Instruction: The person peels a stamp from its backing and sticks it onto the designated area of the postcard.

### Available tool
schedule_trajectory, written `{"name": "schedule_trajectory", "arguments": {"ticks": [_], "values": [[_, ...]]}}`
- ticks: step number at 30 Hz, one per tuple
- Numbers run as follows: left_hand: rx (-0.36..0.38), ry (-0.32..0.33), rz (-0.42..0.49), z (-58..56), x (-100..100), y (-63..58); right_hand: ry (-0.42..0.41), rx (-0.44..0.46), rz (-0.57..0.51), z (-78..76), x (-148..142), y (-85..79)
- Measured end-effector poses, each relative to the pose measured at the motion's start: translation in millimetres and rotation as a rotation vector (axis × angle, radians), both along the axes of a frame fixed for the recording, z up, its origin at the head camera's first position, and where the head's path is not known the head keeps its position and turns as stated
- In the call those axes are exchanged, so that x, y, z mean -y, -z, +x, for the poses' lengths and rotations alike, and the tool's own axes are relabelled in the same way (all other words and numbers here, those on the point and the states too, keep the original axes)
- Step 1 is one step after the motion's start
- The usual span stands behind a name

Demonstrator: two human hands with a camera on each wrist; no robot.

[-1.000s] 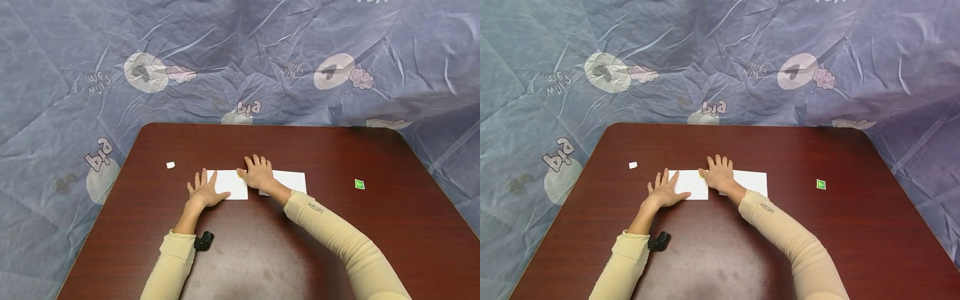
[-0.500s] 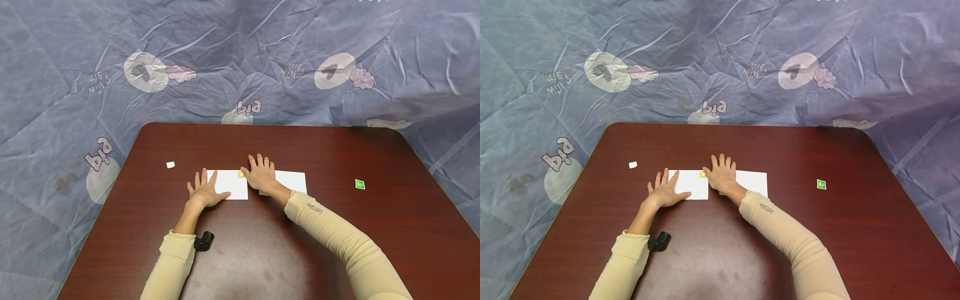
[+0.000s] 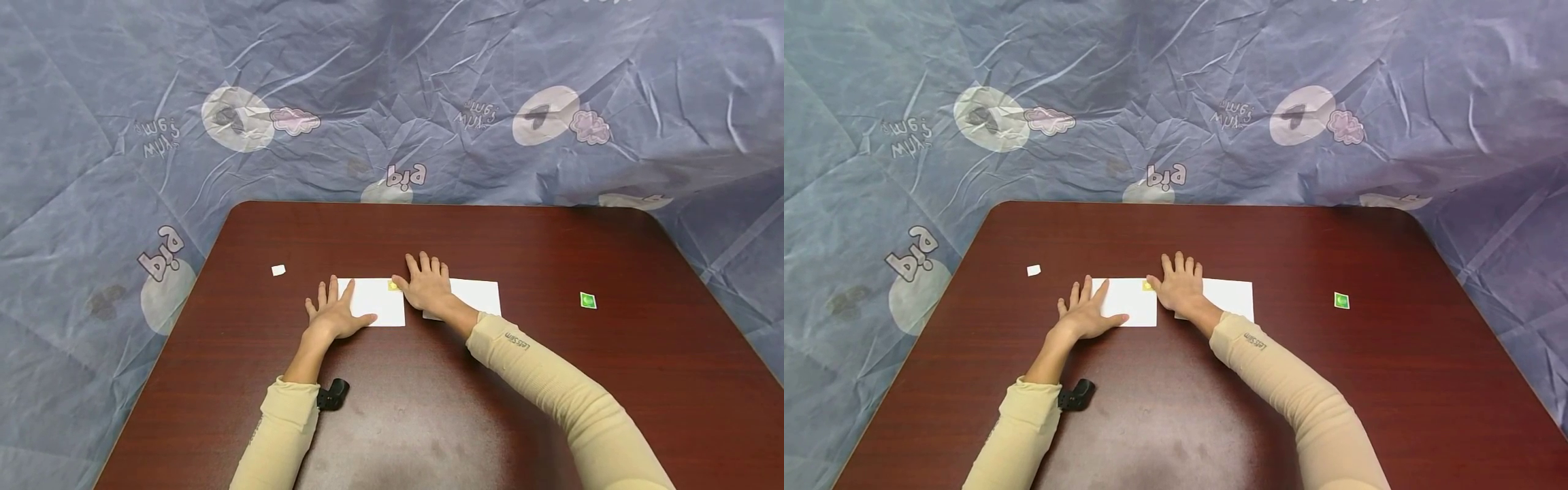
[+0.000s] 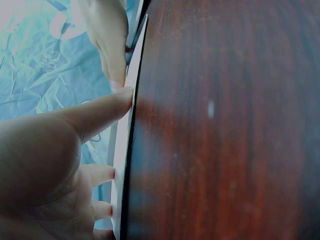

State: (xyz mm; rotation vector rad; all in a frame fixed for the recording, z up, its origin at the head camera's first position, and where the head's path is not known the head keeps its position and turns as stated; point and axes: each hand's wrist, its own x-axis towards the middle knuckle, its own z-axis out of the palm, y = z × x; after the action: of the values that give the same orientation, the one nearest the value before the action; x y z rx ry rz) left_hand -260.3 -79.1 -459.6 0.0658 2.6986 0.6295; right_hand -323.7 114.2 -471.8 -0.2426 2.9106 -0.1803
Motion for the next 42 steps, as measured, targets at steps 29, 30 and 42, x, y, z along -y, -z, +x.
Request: {"name": "schedule_trajectory", "arguments": {"ticks": [29, 30, 42], "values": [[-0.001, 0.003, 0.007, 0.4, 0, -0.2, -0.049, -0.032, -0.017, -0.6, -8, 3.0], [-0.001, 0.002, 0.007, 0.4, 0, -0.1, -0.045, -0.042, -0.017, 0.1, -7, 2.3], [0.006, 0.004, -0.008, -0.8, 0, 0.4, -0.038, -0.09, 0.048, -0.8, -1, 2.5]]}}
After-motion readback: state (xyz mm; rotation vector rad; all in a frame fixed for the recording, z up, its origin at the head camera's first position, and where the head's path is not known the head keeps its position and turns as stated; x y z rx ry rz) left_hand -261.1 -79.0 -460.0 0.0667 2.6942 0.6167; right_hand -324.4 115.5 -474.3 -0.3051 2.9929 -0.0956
